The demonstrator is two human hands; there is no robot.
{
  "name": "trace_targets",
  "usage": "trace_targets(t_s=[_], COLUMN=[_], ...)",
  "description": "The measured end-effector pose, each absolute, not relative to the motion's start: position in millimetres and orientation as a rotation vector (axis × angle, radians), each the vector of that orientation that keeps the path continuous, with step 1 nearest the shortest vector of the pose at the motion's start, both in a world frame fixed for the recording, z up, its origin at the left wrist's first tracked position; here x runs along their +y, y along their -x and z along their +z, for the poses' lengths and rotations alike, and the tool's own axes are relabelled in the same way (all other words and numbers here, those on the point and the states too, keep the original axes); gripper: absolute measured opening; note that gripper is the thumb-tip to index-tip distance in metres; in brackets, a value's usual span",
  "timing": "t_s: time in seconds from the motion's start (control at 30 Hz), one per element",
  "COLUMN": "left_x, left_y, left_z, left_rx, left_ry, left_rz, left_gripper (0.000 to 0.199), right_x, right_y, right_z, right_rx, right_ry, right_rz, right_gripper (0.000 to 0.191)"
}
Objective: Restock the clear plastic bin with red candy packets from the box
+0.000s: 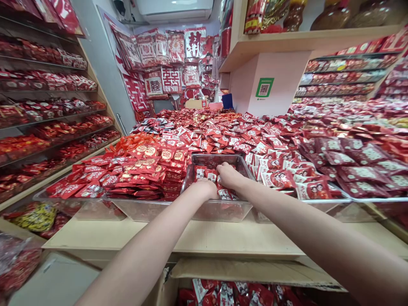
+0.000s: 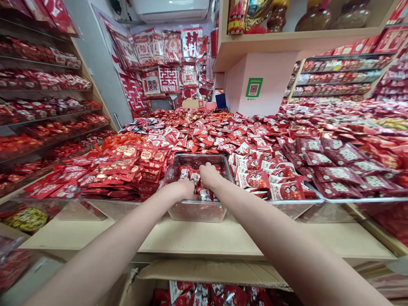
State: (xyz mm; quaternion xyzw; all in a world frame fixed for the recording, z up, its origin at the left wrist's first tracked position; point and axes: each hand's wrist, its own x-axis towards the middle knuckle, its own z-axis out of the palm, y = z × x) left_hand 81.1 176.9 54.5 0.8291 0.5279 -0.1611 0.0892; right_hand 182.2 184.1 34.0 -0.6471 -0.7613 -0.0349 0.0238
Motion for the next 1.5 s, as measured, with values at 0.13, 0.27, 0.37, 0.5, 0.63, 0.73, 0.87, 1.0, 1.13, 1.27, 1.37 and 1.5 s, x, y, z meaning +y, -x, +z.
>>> trace_targets(t_s=[0.13, 0.27, 0.37, 0.5, 0.63, 0.73, 0.87, 1.0, 1.13, 1.27, 1.37, 1.5], left_x=[177.1, 177.7, 177.4, 179.6, 189.2, 199.2, 211.5, 219.5, 221.7, 219.7, 217.5, 214.3], left_y=[-79.7, -77.6, -78.1, -80.7, -84.0, -86.9, -92.9, -99.5, -98.4, -89.8, -85.3, -83.7], left_z=[54.2, 51.1, 49.7, 47.5, 38.7, 31.6, 32.5, 41.6, 43.8, 42.6, 45.4, 50.9], left_rx=[1.635, 1.663, 1.685, 1.737, 1.799, 1.807, 1.750, 1.658, 1.709, 1.748, 1.719, 1.644], left_ry=[-2.413, -2.418, -2.414, -2.388, -2.362, -2.351, -2.352, -2.399, -2.438, -2.466, -2.486, -2.514], left_rz=[-0.568, -0.532, -0.524, -0.545, -0.554, -0.574, -0.646, -0.654, -0.557, -0.453, -0.415, -0.411], left_gripper=[0.038, 0.042, 0.045, 0.050, 0.054, 0.052, 0.039, 0.027, 0.034, 0.036, 0.032, 0.029], right_x=[185.2, 186.3, 187.6, 188.4, 185.1, 182.3, 182.8, 186.4, 187.2, 186.8, 187.9, 188.8], right_y=[-181.5, -183.6, -184.7, -184.5, -182.8, -181.3, -181.3, -183.4, -185.0, -186.3, -187.4, -187.6], right_z=[36.0, 35.9, 36.7, 38.2, 38.9, 40.3, 41.3, 38.9, 37.4, 36.6, 34.5, 32.8], right_rx=[-2.340, -2.280, -2.269, -2.315, -2.312, -2.317, -2.350, -2.369, -2.360, -2.334, -2.302, -2.276], right_ry=[2.011, 2.084, 2.107, 2.092, 2.103, 2.109, 2.090, 2.083, 2.086, 2.099, 2.117, 2.113], right_rz=[-0.118, -0.123, -0.124, -0.103, -0.070, -0.073, -0.099, -0.113, -0.100, -0.070, -0.061, -0.052], right_gripper=[0.027, 0.023, 0.024, 0.020, 0.025, 0.026, 0.024, 0.025, 0.028, 0.027, 0.028, 0.031])
